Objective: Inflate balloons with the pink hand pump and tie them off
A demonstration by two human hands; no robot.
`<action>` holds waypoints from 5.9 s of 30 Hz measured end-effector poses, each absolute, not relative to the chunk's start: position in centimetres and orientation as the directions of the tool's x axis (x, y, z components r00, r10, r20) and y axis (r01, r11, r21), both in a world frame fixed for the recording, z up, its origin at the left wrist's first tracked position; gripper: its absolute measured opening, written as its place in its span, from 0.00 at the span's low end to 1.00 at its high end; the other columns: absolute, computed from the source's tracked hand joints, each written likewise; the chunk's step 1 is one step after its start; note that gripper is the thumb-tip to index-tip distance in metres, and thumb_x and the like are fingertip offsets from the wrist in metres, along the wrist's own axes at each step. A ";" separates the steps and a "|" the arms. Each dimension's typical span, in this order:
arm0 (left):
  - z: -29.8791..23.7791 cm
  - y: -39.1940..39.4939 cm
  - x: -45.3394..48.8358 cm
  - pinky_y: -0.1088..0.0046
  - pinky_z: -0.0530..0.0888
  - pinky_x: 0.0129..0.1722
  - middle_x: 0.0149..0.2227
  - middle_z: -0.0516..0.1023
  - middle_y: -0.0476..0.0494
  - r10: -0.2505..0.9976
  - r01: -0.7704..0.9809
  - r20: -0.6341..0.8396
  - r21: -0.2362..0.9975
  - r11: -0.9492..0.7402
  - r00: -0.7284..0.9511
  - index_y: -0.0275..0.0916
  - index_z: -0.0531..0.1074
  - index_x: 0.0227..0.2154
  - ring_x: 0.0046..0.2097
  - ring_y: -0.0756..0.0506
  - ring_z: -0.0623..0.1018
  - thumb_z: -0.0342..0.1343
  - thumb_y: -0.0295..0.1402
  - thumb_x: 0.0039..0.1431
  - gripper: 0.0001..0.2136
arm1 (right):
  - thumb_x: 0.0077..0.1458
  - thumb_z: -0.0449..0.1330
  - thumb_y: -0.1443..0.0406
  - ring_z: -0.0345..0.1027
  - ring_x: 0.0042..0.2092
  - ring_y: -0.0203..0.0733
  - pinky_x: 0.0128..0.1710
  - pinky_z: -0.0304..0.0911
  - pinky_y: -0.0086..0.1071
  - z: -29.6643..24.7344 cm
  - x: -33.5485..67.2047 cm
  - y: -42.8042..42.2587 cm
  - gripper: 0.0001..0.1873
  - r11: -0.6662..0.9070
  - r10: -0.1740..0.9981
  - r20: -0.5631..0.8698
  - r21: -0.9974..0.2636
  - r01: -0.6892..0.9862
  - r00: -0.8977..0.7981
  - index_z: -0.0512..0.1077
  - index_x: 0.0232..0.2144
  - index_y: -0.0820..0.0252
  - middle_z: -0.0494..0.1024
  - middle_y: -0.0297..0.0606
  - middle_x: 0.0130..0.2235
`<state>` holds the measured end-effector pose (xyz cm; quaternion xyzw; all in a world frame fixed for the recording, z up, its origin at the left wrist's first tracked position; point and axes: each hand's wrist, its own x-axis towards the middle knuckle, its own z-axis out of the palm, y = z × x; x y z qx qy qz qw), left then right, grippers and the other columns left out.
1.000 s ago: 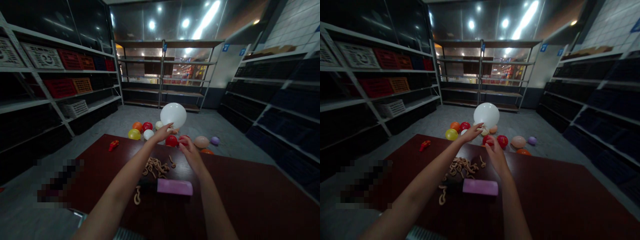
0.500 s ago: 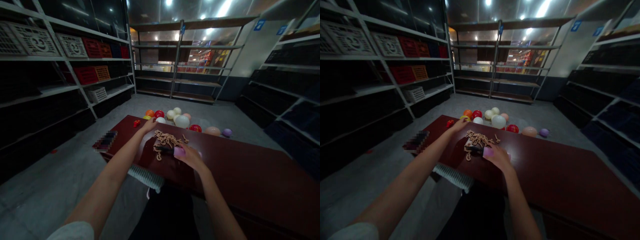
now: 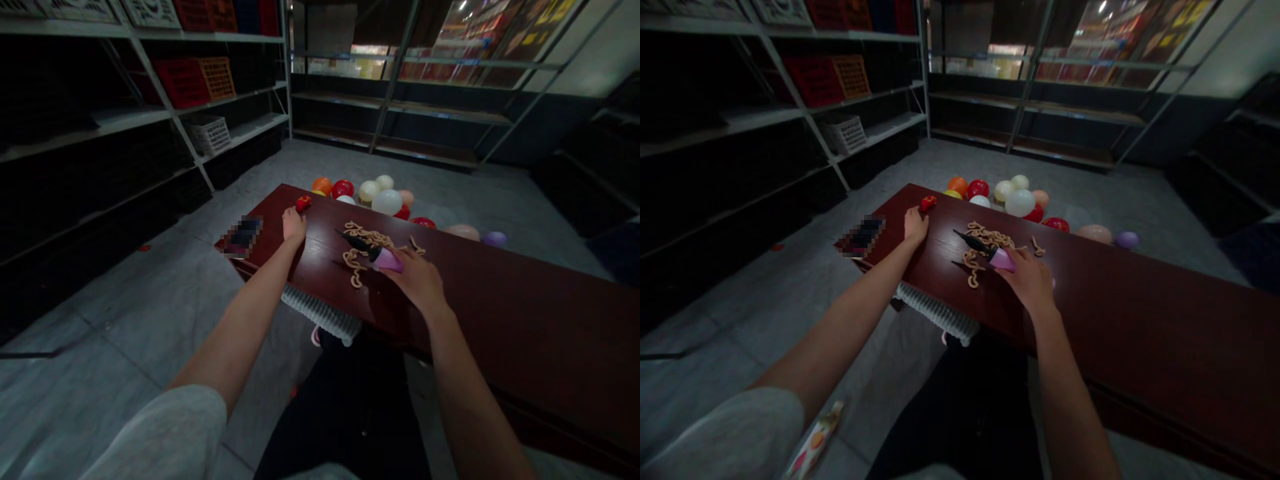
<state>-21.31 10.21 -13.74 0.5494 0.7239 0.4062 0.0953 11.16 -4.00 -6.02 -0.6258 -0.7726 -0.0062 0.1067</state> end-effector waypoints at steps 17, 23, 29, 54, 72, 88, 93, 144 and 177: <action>-12.1 10.8 -21.2 0.75 0.65 0.25 0.25 0.75 0.51 0.875 0.175 0.095 0.985 -0.012 -0.475 0.41 0.63 0.37 0.21 0.51 0.69 0.49 0.33 0.70 0.04 | 0.55 0.64 0.48 0.77 0.30 0.45 0.27 0.70 0.33 -6.5 9.9 -4.6 0.20 -0.332 0.933 -0.345 -0.935 0.126 -0.101 0.78 0.38 0.58 0.83 0.41 0.32; -10.9 4.6 -17.3 0.79 0.59 0.21 0.24 0.72 0.51 0.933 -0.350 -0.091 0.936 -0.040 -0.349 0.38 0.65 0.33 0.20 0.55 0.66 0.49 0.32 0.70 0.08 | 0.59 0.62 0.51 0.76 0.29 0.39 0.27 0.73 0.28 -7.5 11.6 -7.0 0.18 -0.387 0.919 -0.372 -0.916 -0.105 -0.133 0.78 0.39 0.60 0.84 0.42 0.34; -7.1 0.1 -12.4 0.79 0.70 0.29 0.35 0.81 0.45 0.990 -0.624 -0.127 0.779 0.060 -0.063 0.37 0.71 0.35 0.28 0.54 0.74 0.60 0.26 0.61 0.03 | 0.61 0.61 0.54 0.77 0.30 0.39 0.30 0.76 0.29 -8.3 14.4 -9.1 0.15 -0.410 0.912 -0.379 -0.868 -0.279 -0.158 0.77 0.42 0.58 0.85 0.40 0.37; -7.7 -1.9 -2.7 0.74 0.75 0.57 0.61 0.75 0.41 0.989 -0.850 -0.057 0.507 0.143 0.133 0.35 0.76 0.50 0.64 0.46 0.71 0.48 0.19 0.66 0.16 | 0.57 0.56 0.39 0.75 0.35 0.44 0.37 0.72 0.35 -8.5 17.3 -11.6 0.33 -0.264 0.946 -0.232 -0.957 -0.124 -0.226 0.77 0.48 0.58 0.82 0.44 0.38; -2.7 0.1 -1.5 0.67 0.74 0.59 0.57 0.78 0.38 0.985 -0.704 0.016 0.702 0.111 0.172 0.37 0.74 0.54 0.62 0.44 0.74 0.43 0.22 0.67 0.19 | 0.53 0.56 0.37 0.74 0.31 0.44 0.33 0.72 0.37 -8.7 17.7 -11.9 0.32 -0.310 0.916 -0.284 -0.949 -0.052 -0.285 0.79 0.44 0.53 0.83 0.42 0.37; -3.2 0.1 -1.4 0.67 0.74 0.58 0.56 0.79 0.39 0.983 -0.636 0.006 0.763 0.115 0.185 0.35 0.77 0.42 0.60 0.43 0.76 0.49 0.27 0.69 0.11 | 0.56 0.58 0.40 0.75 0.31 0.43 0.33 0.71 0.36 -9.6 18.0 -11.4 0.30 -0.338 0.897 -0.278 -0.932 -0.128 -0.344 0.79 0.47 0.54 0.83 0.42 0.37; -3.5 -0.8 -1.0 0.67 0.73 0.58 0.49 0.83 0.36 0.972 -0.665 0.029 0.734 0.137 0.232 0.32 0.78 0.40 0.56 0.43 0.79 0.52 0.25 0.67 0.09 | 0.55 0.59 0.40 0.74 0.29 0.41 0.31 0.71 0.34 -9.5 18.0 -11.2 0.30 -0.332 0.896 -0.262 -0.931 -0.151 -0.359 0.79 0.46 0.55 0.83 0.41 0.36; -3.3 -1.2 -2.6 0.68 0.76 0.47 0.51 0.82 0.35 0.907 -0.534 -0.103 0.779 0.329 0.408 0.35 0.78 0.43 0.46 0.45 0.82 0.52 0.32 0.69 0.11 | 0.54 0.58 0.39 0.73 0.31 0.43 0.33 0.68 0.38 -10.1 18.0 -10.7 0.33 -0.362 0.879 -0.289 -0.922 -0.136 -0.379 0.78 0.49 0.55 0.82 0.44 0.37; -0.5 -1.1 -8.4 0.79 0.56 0.16 0.16 0.55 0.60 0.803 -0.782 -0.429 0.620 -0.072 -0.414 0.41 0.55 0.23 0.15 0.57 0.56 0.60 0.44 0.62 0.21 | 0.54 0.64 0.51 0.75 0.47 0.52 0.46 0.66 0.40 -8.2 13.7 -10.7 0.27 0.225 0.955 0.014 -0.689 0.689 -0.298 0.73 0.54 0.54 0.82 0.40 0.48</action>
